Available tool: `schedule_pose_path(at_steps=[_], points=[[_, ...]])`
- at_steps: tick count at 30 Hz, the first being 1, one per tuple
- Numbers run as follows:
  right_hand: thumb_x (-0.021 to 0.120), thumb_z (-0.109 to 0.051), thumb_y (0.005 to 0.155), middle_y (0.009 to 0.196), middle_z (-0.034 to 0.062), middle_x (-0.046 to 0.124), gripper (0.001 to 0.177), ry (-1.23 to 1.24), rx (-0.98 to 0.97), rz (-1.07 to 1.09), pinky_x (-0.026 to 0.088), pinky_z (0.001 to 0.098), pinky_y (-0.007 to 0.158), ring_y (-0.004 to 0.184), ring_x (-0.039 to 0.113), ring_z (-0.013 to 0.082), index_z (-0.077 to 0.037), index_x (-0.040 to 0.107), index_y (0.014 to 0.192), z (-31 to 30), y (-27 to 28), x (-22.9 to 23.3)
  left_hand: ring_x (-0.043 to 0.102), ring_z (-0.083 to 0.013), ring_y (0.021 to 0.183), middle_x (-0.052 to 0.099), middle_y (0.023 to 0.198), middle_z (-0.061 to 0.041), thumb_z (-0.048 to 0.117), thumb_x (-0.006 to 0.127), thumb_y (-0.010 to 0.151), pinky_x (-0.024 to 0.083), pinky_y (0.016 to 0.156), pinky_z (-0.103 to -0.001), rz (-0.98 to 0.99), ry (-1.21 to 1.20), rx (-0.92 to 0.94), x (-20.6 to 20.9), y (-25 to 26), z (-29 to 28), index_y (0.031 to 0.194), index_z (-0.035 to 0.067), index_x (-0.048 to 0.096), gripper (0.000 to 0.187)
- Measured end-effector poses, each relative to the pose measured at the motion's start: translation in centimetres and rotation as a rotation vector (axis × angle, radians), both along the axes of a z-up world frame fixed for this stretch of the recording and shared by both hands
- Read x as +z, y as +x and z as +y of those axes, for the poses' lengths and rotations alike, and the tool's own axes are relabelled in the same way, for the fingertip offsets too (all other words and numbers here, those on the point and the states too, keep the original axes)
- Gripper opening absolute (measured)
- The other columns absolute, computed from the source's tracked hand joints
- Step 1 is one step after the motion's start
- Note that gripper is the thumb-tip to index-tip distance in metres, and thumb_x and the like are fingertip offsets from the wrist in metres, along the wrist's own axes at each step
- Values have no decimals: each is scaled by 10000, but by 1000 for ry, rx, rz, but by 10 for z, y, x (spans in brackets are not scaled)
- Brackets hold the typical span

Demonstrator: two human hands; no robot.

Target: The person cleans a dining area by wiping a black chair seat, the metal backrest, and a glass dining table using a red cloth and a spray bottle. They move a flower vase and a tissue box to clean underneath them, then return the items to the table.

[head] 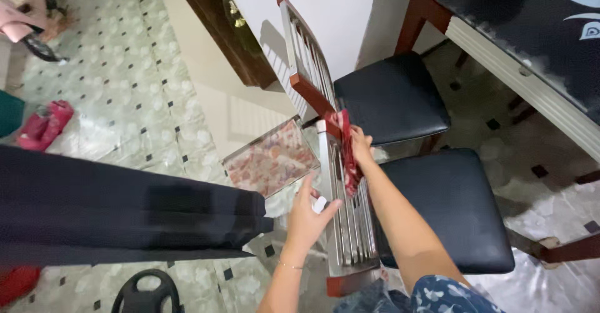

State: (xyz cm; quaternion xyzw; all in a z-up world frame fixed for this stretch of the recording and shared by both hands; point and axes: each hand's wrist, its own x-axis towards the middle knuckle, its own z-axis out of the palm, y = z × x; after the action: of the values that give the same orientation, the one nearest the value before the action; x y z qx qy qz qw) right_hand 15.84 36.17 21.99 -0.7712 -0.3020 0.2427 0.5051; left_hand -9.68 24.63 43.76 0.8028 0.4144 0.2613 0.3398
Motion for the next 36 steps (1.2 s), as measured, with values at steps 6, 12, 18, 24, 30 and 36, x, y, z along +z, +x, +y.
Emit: schedule_pose_path(at_steps=[6,12,18,24,30,36], points=[[390,-562,1084,1496,150,477,519,-311,90,169,383,504,1059,1205,446,383,-249,550,1466,-15,14,-20,661,-333,1031,642,1160,-148,361,828,808,546,853,-416,62,-28,-110,14,3,-5,1552,210,470,839],[405,-469,1031,1481,91,530,495,54,166,-264,405,527,1021,1116,497,423,-225,560,1433,-33,-14,13,675,-314,988,637,1135,-127,380,785,809,553,803,-408,89,-161,-161,19,4,2,1508,214,490,776],[457,-432,1029,1266,151,655,506,-111,151,-7,448,513,934,1145,593,350,-148,599,1423,-39,14,26,680,-360,1025,631,1228,-153,353,755,894,570,834,-417,-19,-53,-459,24,-12,51,1430,199,605,577],[492,-492,1037,1225,94,692,515,-69,-22,437,510,342,937,1108,640,181,-72,625,1304,-46,1,86,662,-379,1051,593,1291,-167,363,733,866,548,873,-431,84,-100,-677,39,-14,118,1365,185,628,540],[533,-498,1056,1201,95,595,572,179,-55,456,485,306,929,1079,605,160,21,659,1261,-69,-19,85,631,-357,1162,597,1316,-163,316,715,903,531,942,-418,-89,27,-702,49,9,194,1336,60,620,511],[510,-520,1045,1212,157,625,611,23,16,410,523,347,909,1053,637,209,20,631,1303,-77,0,40,673,-286,1070,649,1241,-116,206,698,908,551,878,-363,-211,-126,-697,72,42,231,1245,61,674,368]])
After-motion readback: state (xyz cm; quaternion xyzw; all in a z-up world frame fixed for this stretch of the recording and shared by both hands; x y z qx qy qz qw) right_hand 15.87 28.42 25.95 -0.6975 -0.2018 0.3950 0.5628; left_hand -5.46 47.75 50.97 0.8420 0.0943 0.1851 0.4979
